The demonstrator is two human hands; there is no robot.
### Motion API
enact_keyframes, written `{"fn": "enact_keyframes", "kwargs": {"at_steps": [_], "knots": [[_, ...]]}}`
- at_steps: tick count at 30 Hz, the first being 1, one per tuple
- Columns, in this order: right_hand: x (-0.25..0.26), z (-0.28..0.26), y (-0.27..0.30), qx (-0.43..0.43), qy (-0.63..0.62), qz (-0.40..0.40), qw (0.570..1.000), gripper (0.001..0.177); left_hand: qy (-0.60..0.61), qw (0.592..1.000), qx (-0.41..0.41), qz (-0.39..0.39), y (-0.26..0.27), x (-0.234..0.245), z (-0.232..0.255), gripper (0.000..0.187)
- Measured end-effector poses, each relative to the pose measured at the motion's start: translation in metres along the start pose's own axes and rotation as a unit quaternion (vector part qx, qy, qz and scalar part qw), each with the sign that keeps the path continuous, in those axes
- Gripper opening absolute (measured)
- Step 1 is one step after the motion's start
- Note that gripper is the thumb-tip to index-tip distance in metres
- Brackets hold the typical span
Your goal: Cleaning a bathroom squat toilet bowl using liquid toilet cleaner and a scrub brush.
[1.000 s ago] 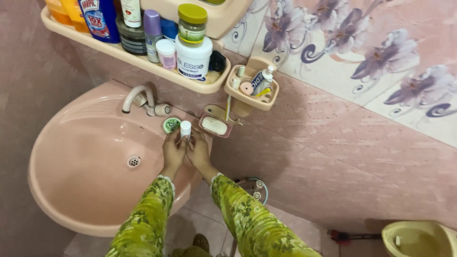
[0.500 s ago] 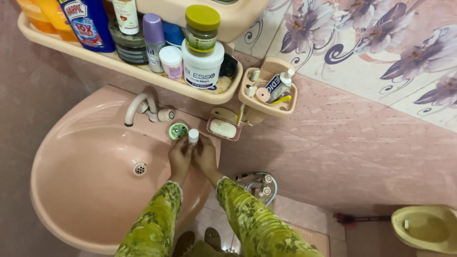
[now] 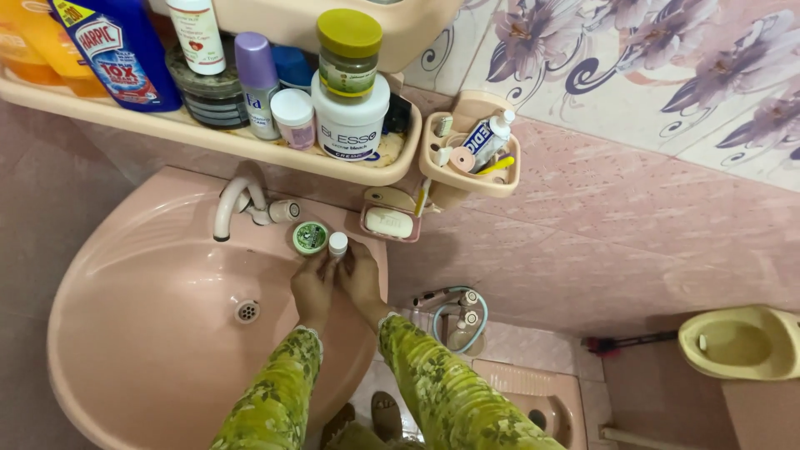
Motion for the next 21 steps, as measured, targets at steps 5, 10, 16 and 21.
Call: {"fn": "enact_keyframes", "kwargs": {"at_steps": [5,10,16,21], "knots": [[-0.002,-0.003,0.003,-0.019,-0.018,-0.001,1.000,0.059,-0.043,0.999,-0.012,0.004,0.009,0.006,0.004,0.028],[0.008,-0.009,0.015,0.016,0.019,0.016,1.000,0.068,-0.165,0.980,-0.099,0.042,0.023,0.007,0.011,0.026],[0.031,-0.010,0.041,0.024,0.061,0.065,0.996,0.066,-0.089,0.980,-0.153,-0.087,0.039,-0.020,0.009,0.019],[0.063,0.028,0.069,-0.059,0.057,0.135,0.987,0.053,0.014,0.969,-0.151,-0.197,0.050,-0.063,0.021,0.033]]}}
Point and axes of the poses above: each hand's wrist, its own y-axis away from the middle knuckle, its own x-axis out of the back of the hand, z = x × y, the point moved 1 cm from there along -y, towards the middle knuckle, and after that the axes turned 10 degrees about -z, right-handed, at the moved point
